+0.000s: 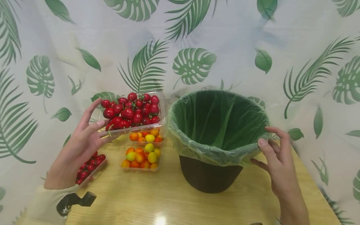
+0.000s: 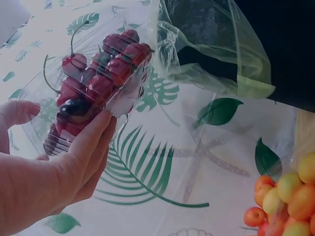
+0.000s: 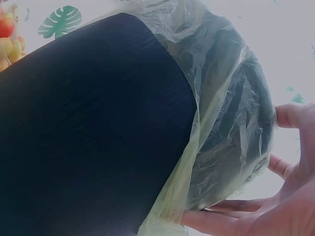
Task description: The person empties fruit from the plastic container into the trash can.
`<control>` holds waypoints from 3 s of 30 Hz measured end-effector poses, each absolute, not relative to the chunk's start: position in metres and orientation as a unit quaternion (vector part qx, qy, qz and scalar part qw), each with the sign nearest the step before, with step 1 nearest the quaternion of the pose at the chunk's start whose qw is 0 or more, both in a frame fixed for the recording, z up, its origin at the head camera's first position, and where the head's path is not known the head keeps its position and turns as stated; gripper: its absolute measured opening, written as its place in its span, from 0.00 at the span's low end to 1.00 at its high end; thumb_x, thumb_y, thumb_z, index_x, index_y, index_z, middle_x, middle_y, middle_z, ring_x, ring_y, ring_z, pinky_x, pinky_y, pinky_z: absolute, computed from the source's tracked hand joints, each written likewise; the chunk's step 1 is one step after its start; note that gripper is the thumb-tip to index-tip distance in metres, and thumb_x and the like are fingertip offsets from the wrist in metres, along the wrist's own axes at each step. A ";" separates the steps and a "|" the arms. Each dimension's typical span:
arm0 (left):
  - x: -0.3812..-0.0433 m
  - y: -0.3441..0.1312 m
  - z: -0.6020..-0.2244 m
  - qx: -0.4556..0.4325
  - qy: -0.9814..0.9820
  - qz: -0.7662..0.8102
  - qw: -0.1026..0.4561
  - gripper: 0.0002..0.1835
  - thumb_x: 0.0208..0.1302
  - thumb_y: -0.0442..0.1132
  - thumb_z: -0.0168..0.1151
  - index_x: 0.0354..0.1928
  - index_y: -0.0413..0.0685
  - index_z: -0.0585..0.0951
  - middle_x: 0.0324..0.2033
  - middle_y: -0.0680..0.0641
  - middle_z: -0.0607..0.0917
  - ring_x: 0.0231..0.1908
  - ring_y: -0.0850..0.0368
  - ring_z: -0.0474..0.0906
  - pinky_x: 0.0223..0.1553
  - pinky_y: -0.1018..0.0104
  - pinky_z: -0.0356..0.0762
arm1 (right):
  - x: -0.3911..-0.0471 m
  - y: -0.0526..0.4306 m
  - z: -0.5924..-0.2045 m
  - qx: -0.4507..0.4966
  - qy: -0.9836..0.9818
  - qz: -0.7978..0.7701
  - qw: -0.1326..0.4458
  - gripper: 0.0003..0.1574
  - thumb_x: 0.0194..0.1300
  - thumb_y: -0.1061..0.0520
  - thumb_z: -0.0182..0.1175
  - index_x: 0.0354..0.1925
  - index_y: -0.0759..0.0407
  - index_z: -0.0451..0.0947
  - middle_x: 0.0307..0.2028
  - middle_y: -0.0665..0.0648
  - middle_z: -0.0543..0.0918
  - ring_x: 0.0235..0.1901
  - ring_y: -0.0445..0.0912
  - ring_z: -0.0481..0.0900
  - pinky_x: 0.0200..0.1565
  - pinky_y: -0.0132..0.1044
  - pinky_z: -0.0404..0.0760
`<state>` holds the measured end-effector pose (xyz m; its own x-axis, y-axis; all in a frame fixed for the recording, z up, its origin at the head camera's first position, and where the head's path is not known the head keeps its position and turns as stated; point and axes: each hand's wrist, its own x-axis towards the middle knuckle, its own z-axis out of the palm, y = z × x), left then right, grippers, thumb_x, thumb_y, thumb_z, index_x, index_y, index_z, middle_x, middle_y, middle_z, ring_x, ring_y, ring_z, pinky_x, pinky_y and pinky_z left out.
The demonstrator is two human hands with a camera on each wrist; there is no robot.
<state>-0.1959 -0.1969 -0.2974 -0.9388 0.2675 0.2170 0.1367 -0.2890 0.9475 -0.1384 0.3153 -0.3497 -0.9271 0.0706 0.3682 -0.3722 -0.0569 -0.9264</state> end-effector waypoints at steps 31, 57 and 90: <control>-0.245 -0.119 -0.250 0.215 0.572 0.788 0.075 0.38 0.74 0.33 0.57 0.78 0.75 0.59 0.72 0.36 0.65 0.62 0.30 0.75 0.61 0.42 0.76 | -0.139 0.308 -0.347 0.099 -0.669 0.720 0.155 0.28 0.82 0.61 0.45 0.74 0.45 0.56 0.48 0.57 0.67 0.52 0.43 0.78 0.35 0.37 0.86; -0.257 -0.075 -0.235 0.301 0.686 0.663 -0.016 0.38 0.68 0.36 0.67 0.76 0.68 0.66 0.69 0.43 0.68 0.58 0.42 0.79 0.46 0.49 0.86 | -0.139 0.309 -0.350 0.112 -0.666 0.721 0.154 0.28 0.82 0.60 0.45 0.75 0.47 0.55 0.49 0.60 0.66 0.51 0.43 0.80 0.36 0.39 0.87; -0.247 -0.054 -0.236 0.390 0.769 0.489 -0.133 0.40 0.67 0.37 0.68 0.78 0.65 0.63 0.73 0.53 0.67 0.54 0.46 0.84 0.48 0.62 0.85 | -0.139 0.309 -0.349 0.108 -0.665 0.722 0.158 0.29 0.82 0.60 0.46 0.74 0.47 0.55 0.46 0.58 0.69 0.51 0.43 0.81 0.35 0.39 0.87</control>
<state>-0.2473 -0.0536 -0.2363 -0.6605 0.4700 0.5855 0.7297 0.2184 0.6479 -0.1387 0.3089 -0.3494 -0.9265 0.0848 0.3667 -0.3724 -0.0661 -0.9257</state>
